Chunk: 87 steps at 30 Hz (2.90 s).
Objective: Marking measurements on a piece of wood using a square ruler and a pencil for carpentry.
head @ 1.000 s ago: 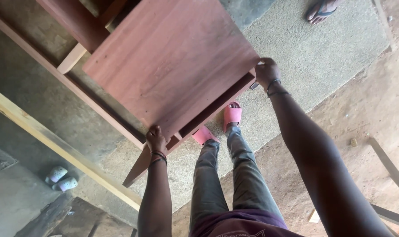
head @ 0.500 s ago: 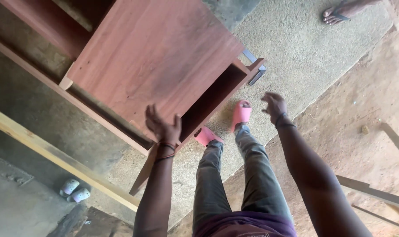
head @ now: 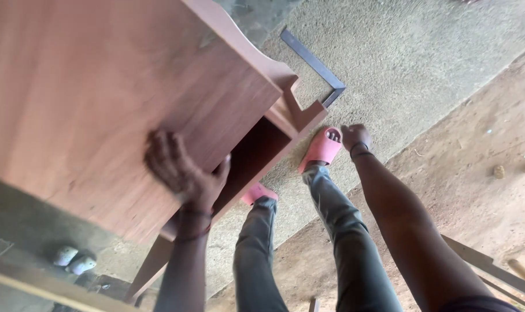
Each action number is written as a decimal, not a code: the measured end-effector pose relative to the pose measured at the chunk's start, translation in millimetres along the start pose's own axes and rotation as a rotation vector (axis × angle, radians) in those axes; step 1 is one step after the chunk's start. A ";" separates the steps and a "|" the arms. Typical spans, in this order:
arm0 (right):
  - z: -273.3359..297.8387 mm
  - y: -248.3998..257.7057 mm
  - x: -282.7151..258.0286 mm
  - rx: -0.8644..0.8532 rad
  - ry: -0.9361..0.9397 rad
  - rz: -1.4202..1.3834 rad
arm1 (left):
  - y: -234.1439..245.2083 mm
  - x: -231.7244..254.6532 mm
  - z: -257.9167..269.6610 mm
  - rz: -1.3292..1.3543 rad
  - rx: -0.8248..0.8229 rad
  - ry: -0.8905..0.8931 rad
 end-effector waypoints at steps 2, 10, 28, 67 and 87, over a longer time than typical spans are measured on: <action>-47.4 -27.1 -8.1 0.011 0.074 -0.053 | 3.5 3.0 -4.4 -0.035 -0.045 -0.003; -147.0 -84.5 -27.8 0.056 -0.077 -0.073 | -14.1 2.1 4.0 -0.152 -0.229 0.001; -9.5 74.1 -63.6 -0.336 0.084 -0.869 | -4.6 1.2 -5.0 -0.021 -0.121 -0.007; 278.3 64.4 -329.5 -0.544 0.148 -0.747 | -25.7 51.6 -68.1 0.138 -0.424 -0.313; 271.3 63.0 -328.1 -0.611 0.347 -0.807 | -34.5 41.8 -62.5 0.257 -0.507 -0.298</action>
Point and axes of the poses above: each hand's wrist, its own z-axis away from the middle knuckle, its own y-axis out of the back of the hand, x = y × z, the point moved 7 cm from there along -z, towards the middle knuckle, and after that the axes turned 11 degrees about -z, right-handed, at the moved point
